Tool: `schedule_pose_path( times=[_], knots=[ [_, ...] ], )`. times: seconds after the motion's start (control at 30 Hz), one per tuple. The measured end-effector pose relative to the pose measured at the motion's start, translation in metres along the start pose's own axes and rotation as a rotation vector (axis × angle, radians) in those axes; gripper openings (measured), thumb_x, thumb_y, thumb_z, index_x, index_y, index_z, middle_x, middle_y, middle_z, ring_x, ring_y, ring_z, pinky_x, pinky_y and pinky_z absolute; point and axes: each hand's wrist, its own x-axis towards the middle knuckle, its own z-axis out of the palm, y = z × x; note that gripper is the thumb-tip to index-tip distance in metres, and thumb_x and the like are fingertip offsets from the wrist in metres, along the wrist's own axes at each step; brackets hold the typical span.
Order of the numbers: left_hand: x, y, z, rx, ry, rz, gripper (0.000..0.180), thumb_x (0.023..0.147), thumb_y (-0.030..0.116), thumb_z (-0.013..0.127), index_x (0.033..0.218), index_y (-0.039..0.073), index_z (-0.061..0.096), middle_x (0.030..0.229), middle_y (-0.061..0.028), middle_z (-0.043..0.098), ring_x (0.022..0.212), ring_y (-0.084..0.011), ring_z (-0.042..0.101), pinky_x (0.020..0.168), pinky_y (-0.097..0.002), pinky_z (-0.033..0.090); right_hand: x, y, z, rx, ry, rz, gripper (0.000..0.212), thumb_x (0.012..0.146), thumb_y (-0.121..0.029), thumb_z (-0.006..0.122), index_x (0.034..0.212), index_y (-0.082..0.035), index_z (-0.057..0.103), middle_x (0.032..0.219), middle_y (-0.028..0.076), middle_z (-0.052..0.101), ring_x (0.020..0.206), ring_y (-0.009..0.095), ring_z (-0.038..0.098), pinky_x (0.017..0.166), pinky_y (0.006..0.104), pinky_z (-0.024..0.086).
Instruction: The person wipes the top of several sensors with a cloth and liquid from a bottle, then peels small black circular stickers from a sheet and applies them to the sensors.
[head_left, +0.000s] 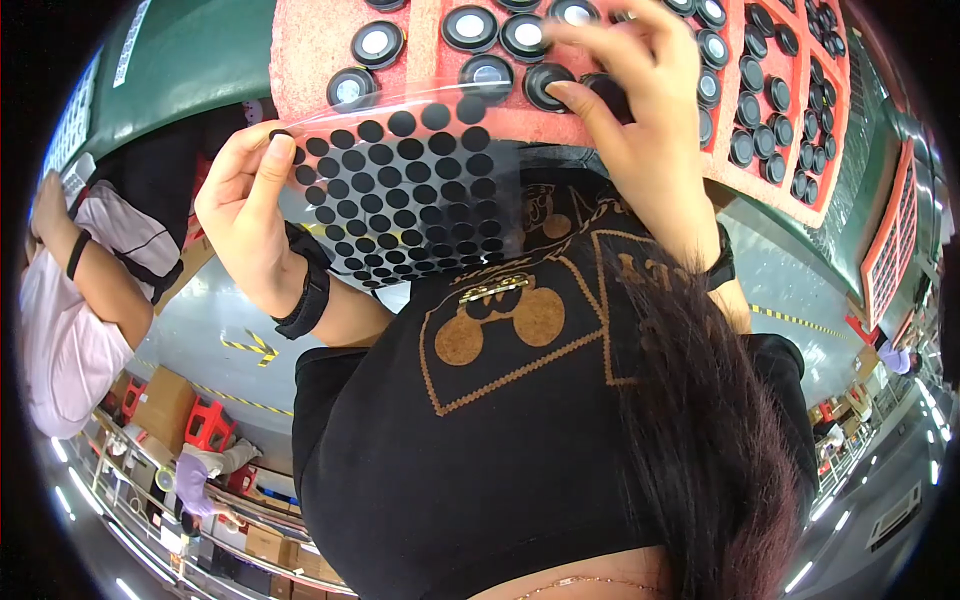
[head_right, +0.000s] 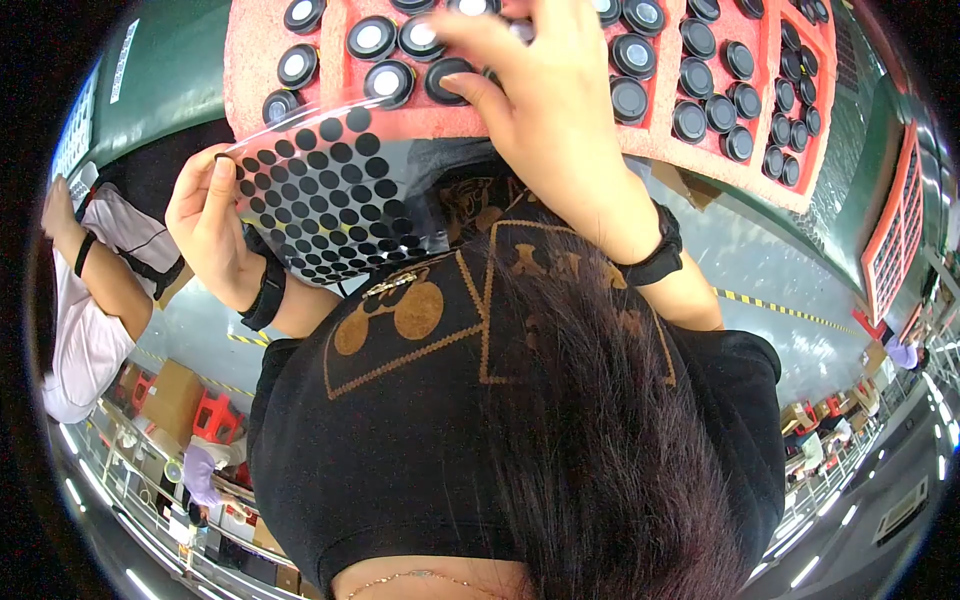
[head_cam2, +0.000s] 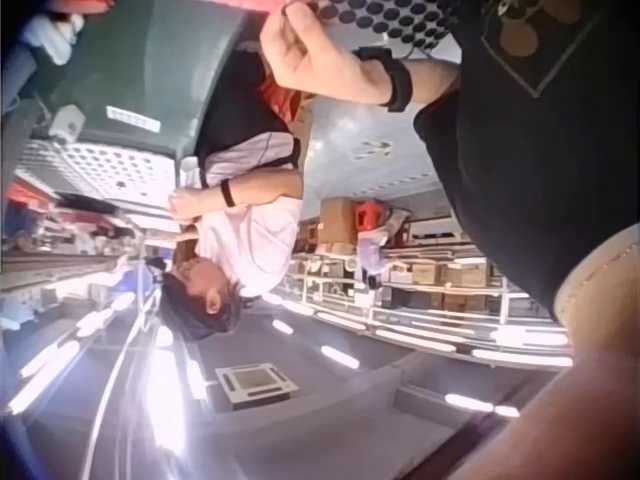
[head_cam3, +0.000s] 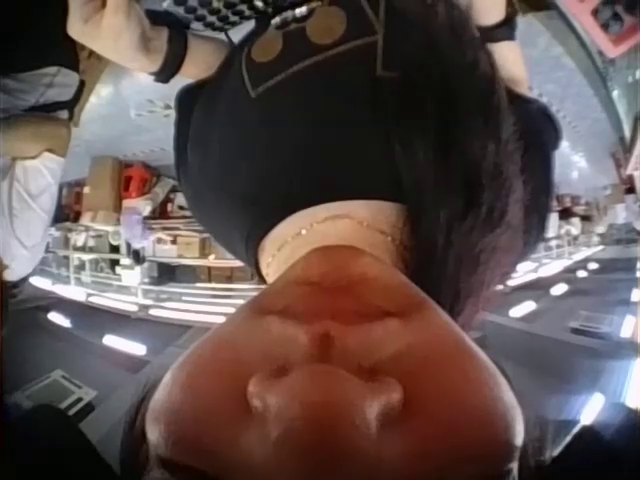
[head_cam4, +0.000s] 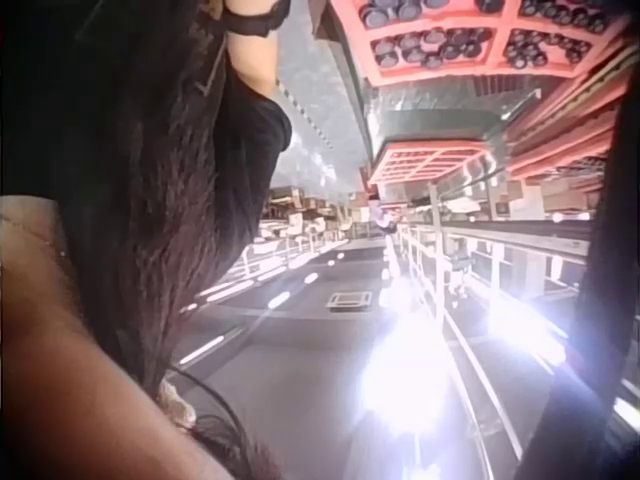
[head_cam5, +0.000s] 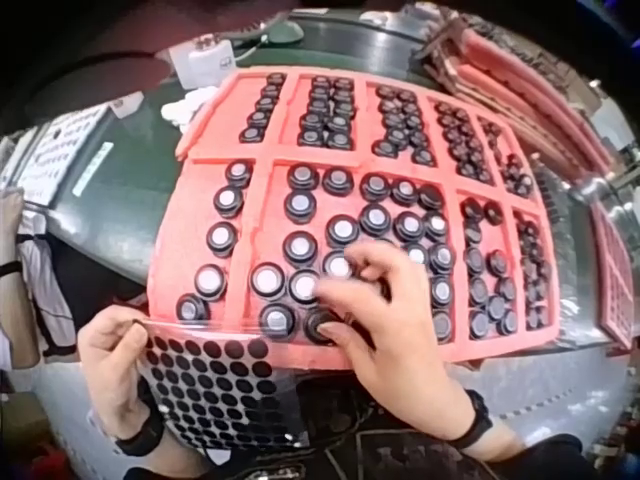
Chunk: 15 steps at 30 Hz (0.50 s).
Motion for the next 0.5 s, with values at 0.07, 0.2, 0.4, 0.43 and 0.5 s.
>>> schedule_pose_path(
  times=[0.07,0.2,0.4,0.43,0.5],
  knots=[
    [0.000,0.004,0.005,0.000,-0.003,0.009,0.015,0.080,0.005,0.061,0.092,-0.005,0.060,0.074,-0.0057,0.062,0.062,-0.0076,0.054,0.055,-0.0185,0.040,0.009,-0.010,-0.002,0.233,0.128,0.180,0.014,0.067,-0.001,0.067,0.081,-0.004,0.064,0.084,0.005,0.058,0.085,0.019,0.052,0.077,0.0287,0.039],
    [-0.001,0.014,0.020,-0.014,-0.004,0.048,0.015,0.079,0.003,0.060,0.092,-0.005,0.060,0.074,-0.0058,0.062,0.062,-0.0079,0.055,0.055,-0.0179,0.040,0.010,-0.017,-0.017,0.508,0.009,0.320,0.020,0.068,0.001,0.066,0.087,-0.003,0.063,0.083,0.007,0.057,0.085,0.021,0.053,0.077,0.0291,0.040],
    [-0.002,0.032,0.048,0.046,-0.034,0.199,0.010,0.078,-0.001,0.060,0.086,-0.005,0.061,0.070,-0.0056,0.062,0.061,-0.0076,0.055,0.053,-0.0165,0.040,0.022,-0.037,-0.024,0.551,-0.139,0.184,0.017,0.067,0.001,0.066,0.083,-0.003,0.063,0.080,0.007,0.058,0.078,0.020,0.055,0.070,0.0268,0.042],
    [-0.003,0.037,0.055,0.045,-0.040,0.205,0.010,0.078,-0.001,0.060,0.086,-0.005,0.061,0.070,-0.0056,0.062,0.061,-0.0076,0.055,0.053,-0.0165,0.040,0.022,-0.034,-0.014,0.527,-0.009,0.019,0.017,0.067,-0.002,0.066,0.083,-0.005,0.063,0.078,0.006,0.059,0.074,0.021,0.056,0.066,0.0269,0.044],
    [-0.006,0.045,0.065,0.049,-0.066,0.226,0.008,0.079,0.000,0.059,0.084,-0.006,0.062,0.067,-0.0048,0.061,0.058,-0.0067,0.054,0.051,-0.0163,0.038,0.020,-0.029,0.004,0.473,0.244,-0.315,0.017,0.065,-0.007,0.066,0.082,-0.009,0.063,0.074,0.002,0.060,0.065,0.021,0.058,0.057,0.0271,0.046]
  ],
)
